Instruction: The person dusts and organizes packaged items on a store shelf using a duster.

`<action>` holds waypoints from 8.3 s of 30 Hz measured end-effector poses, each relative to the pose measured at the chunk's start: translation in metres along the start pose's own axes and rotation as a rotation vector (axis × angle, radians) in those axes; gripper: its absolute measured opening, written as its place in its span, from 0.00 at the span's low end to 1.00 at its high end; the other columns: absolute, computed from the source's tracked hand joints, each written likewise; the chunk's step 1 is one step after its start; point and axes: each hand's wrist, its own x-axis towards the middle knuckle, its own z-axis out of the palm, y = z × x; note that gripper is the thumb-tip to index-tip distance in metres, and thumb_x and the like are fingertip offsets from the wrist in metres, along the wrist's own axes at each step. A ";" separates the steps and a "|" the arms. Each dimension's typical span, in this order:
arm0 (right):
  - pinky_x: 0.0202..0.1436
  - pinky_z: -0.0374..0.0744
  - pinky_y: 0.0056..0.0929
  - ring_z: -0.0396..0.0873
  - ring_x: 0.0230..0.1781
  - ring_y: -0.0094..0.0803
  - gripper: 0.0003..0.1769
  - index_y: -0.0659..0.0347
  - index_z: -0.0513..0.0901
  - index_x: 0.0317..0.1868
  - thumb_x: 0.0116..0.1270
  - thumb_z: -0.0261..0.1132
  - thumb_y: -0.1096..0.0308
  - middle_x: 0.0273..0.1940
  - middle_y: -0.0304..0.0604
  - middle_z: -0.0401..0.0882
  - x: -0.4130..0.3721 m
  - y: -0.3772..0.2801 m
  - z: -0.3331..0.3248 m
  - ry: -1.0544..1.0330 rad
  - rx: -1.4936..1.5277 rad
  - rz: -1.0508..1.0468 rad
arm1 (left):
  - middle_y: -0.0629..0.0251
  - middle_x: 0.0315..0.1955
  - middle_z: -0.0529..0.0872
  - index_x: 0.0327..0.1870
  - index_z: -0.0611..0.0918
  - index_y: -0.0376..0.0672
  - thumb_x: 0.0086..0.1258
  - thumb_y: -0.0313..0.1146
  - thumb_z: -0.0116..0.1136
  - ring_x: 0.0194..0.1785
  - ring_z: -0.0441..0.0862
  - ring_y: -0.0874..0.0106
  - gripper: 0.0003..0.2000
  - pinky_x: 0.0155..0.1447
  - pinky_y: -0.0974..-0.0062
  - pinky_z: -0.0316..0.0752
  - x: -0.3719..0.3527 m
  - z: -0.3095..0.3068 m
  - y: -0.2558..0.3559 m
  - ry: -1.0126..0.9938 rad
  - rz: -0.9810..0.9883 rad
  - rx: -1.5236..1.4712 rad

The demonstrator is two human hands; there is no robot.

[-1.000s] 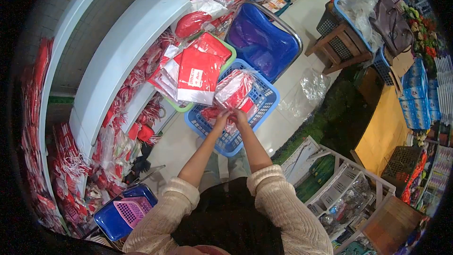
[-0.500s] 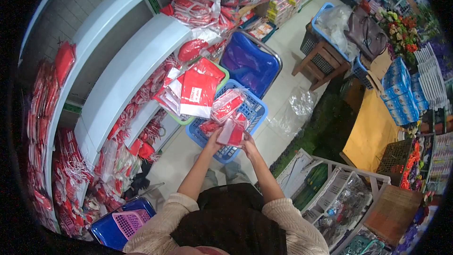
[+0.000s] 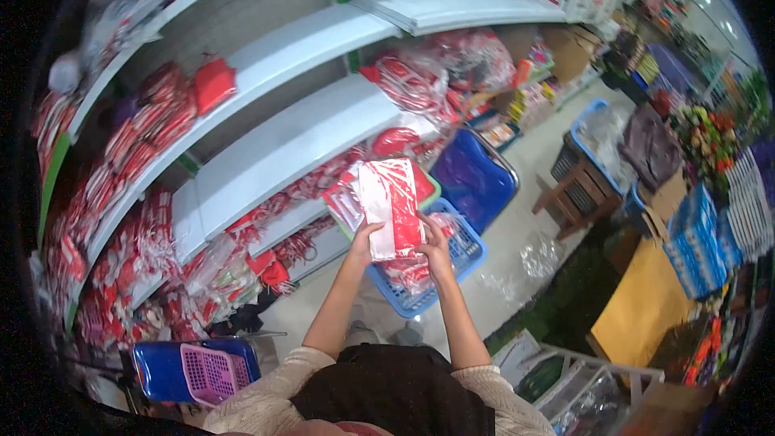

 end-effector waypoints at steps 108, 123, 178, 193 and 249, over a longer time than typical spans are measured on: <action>0.28 0.73 0.47 0.75 0.21 0.52 0.15 0.65 0.78 0.29 0.43 0.61 0.62 0.21 0.57 0.76 0.155 0.109 0.232 -0.192 -1.105 -0.755 | 0.59 0.45 0.79 0.51 0.73 0.37 0.66 0.38 0.47 0.45 0.77 0.68 0.17 0.52 0.67 0.72 -0.135 -0.203 0.320 -0.031 0.505 -0.363; 0.39 0.72 0.44 0.76 0.36 0.55 0.25 0.64 0.65 0.52 0.51 0.55 0.74 0.40 0.58 0.76 0.184 0.017 0.272 0.339 -1.276 -0.727 | 0.54 0.48 0.78 0.54 0.70 0.33 0.65 0.36 0.46 0.50 0.77 0.62 0.20 0.57 0.65 0.70 -0.120 -0.182 0.324 0.026 0.449 -0.375; 0.38 0.72 0.46 0.76 0.37 0.53 0.12 0.61 0.74 0.44 0.60 0.57 0.70 0.34 0.57 0.78 0.274 -0.010 0.326 0.219 -1.401 -0.730 | 0.43 0.54 0.70 0.64 0.58 0.40 0.61 0.64 0.40 0.55 0.72 0.51 0.39 0.52 0.48 0.73 -0.148 -0.142 0.345 -0.249 0.715 -0.382; 0.33 0.69 0.27 0.72 0.30 0.25 0.11 0.67 0.75 0.37 0.51 0.63 0.78 0.32 0.38 0.75 0.203 0.159 0.206 0.353 -0.404 -0.572 | 0.48 0.55 0.71 0.64 0.59 0.40 0.61 0.63 0.44 0.59 0.68 0.47 0.39 0.53 0.44 0.70 -0.146 -0.149 0.340 -0.278 0.602 -0.402; 0.32 0.73 0.41 0.76 0.30 0.56 0.12 0.66 0.79 0.33 0.47 0.65 0.69 0.26 0.59 0.77 0.130 0.110 0.223 0.166 -1.056 -0.616 | 0.53 0.49 0.76 0.58 0.66 0.34 0.66 0.44 0.45 0.50 0.76 0.61 0.25 0.57 0.64 0.71 -0.115 -0.178 0.324 -0.122 0.373 -0.395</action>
